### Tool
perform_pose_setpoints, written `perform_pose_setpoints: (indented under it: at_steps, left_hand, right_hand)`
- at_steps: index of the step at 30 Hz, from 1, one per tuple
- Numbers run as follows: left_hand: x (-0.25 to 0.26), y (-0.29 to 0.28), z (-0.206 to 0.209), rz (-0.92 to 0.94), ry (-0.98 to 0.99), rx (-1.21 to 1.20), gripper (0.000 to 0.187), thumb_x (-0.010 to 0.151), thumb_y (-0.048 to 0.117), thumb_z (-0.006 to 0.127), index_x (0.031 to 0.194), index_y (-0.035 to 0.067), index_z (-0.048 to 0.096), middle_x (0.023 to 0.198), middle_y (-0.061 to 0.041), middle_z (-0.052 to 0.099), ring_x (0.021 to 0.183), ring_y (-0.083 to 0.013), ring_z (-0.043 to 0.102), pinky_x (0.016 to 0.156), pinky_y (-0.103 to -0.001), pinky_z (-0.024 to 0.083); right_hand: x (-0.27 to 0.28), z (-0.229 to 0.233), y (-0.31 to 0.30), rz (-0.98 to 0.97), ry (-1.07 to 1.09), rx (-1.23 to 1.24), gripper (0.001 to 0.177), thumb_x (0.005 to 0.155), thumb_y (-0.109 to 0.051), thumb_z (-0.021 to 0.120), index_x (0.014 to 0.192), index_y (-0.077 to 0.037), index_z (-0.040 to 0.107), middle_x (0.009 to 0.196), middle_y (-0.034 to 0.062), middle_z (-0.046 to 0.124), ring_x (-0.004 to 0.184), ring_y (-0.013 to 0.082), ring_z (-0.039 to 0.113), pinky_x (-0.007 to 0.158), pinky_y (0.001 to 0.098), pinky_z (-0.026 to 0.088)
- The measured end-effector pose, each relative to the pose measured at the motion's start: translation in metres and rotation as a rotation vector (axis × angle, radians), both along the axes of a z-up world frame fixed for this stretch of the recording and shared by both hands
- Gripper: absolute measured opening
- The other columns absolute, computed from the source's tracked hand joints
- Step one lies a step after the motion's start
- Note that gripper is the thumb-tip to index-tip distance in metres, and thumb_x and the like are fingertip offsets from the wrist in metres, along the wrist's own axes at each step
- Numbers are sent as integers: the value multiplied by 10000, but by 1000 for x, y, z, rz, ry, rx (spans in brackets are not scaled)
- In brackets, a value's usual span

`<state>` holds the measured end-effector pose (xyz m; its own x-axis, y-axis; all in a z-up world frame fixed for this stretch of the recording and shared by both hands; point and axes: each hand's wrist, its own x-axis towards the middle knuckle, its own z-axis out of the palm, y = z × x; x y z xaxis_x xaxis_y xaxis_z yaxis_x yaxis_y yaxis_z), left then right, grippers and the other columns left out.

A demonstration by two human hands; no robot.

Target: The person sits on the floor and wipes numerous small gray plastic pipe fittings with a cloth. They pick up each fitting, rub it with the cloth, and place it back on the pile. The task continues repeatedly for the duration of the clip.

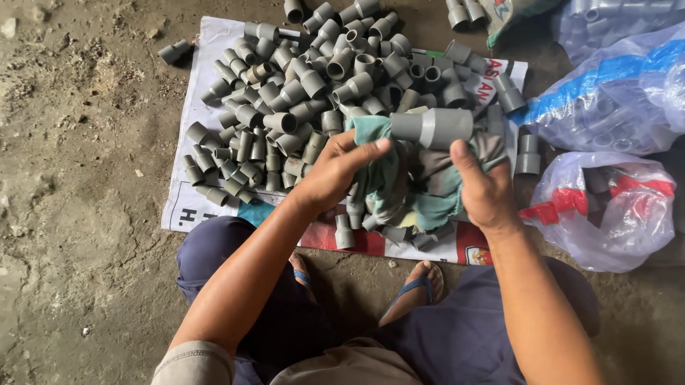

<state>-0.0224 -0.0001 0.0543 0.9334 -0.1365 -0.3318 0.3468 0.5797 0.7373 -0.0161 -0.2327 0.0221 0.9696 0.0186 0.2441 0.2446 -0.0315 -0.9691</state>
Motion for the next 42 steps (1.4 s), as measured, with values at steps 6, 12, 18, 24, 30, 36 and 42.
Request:
perform_pose_setpoints:
  at_steps: [6, 12, 18, 24, 30, 36, 42]
  left_hand:
    - [-7, 21, 28, -362, -495, 446, 268, 741, 181, 914, 923, 114, 728, 833, 28, 715, 827, -74, 602, 759, -285, 556]
    - [-1, 26, 18, -402, -714, 752, 263, 729, 153, 891, 789, 39, 662, 674, -118, 631, 689, -181, 575, 647, -393, 499]
    - [5, 15, -47, -208, -682, 604, 194, 773, 239, 922, 833, 105, 794, 721, -57, 751, 757, -93, 675, 693, -287, 550]
    - [5, 12, -12, 22, -426, 513, 216, 812, 218, 887, 714, 120, 721, 577, -10, 690, 621, -55, 649, 623, -218, 531]
    - [-2, 12, -10, 108, -403, 703, 299, 857, 307, 840, 705, 98, 692, 568, -70, 638, 593, -141, 615, 584, -313, 500]
    - [-8, 11, -2, -96, -703, 712, 171, 836, 189, 825, 791, 84, 698, 675, -131, 688, 655, -272, 686, 647, -375, 531]
    - [-4, 12, -24, 37, -345, 575, 223, 885, 243, 798, 747, 101, 695, 581, -40, 672, 567, -122, 678, 609, -276, 534]
  right_hand:
    - [-23, 37, 10, 347, 203, -73, 304, 1012, -168, 604, 1268, -30, 693, 1266, 163, 704, 1211, 220, 568, 1079, 526, 480]
    - [-28, 10, 10, 190, 352, 14, 320, 919, -142, 712, 1199, 13, 724, 1189, 150, 733, 1171, 231, 630, 1127, 472, 461]
    - [-12, 26, 25, 180, 54, -45, 280, 854, -52, 823, 1113, 12, 737, 1080, 123, 761, 1157, 199, 605, 992, 428, 552]
    - [-7, 29, 42, 33, -51, -217, 309, 870, -286, 883, 982, -36, 741, 910, 112, 744, 991, 174, 662, 831, 426, 580]
    - [-20, 35, 67, -258, -187, -696, 409, 959, -208, 710, 1209, 97, 603, 1017, 391, 668, 956, 610, 644, 747, 670, 535]
    - [-9, 33, 56, 228, 103, -597, 477, 691, -286, 923, 1015, -34, 679, 927, 210, 735, 962, 444, 715, 757, 568, 564]
    - [-19, 7, 58, 16, -196, -594, 525, 690, -296, 975, 1006, 16, 693, 872, 259, 721, 875, 481, 711, 686, 552, 576]
